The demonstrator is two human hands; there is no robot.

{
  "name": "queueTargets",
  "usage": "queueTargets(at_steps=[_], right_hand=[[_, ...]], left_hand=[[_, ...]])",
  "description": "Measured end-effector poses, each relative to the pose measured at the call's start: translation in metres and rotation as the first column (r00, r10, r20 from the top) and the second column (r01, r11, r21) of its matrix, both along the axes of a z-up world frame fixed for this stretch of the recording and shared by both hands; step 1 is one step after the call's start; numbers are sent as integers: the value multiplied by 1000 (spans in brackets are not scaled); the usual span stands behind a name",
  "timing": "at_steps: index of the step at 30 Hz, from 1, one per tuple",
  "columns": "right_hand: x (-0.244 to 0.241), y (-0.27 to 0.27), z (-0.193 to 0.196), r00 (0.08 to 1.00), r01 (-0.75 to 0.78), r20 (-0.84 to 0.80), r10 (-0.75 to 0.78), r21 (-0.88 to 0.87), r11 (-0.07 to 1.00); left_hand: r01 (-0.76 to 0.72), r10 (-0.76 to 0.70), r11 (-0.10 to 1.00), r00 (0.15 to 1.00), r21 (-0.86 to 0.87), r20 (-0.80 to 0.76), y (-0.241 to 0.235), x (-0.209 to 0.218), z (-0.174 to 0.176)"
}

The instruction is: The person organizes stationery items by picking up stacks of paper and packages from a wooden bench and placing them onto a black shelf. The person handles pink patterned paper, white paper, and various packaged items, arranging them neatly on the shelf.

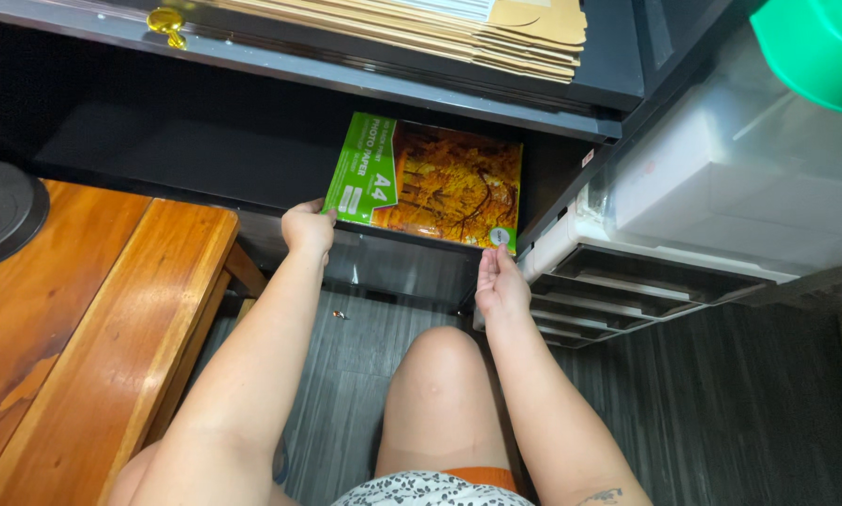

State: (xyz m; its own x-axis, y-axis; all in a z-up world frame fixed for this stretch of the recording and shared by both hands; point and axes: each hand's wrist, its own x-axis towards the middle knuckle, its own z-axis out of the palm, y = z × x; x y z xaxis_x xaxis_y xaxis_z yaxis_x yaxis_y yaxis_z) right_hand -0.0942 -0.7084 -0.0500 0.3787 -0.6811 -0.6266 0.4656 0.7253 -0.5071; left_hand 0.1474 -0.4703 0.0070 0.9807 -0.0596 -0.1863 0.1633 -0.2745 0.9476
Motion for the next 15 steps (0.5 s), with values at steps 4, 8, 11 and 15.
queueTargets(at_steps=[4,8,11,15], right_hand=[[-2,17,24,999,-13,-50,12,-16,1000],[0,26,33,999,3,-51,-2,23,1000],[-1,29,39,999,-3,-54,4,10,1000],[-3,31,46,998,-26,-58,25,-24,999]], left_hand=[[-4,4,1000,1000,1,1,-2,5,-6],[22,-27,986,999,166,27,3,10,-13],[33,-43,981,998,192,47,6,3,-7],[47,-64,975,995,218,73,9,-4,-2]])
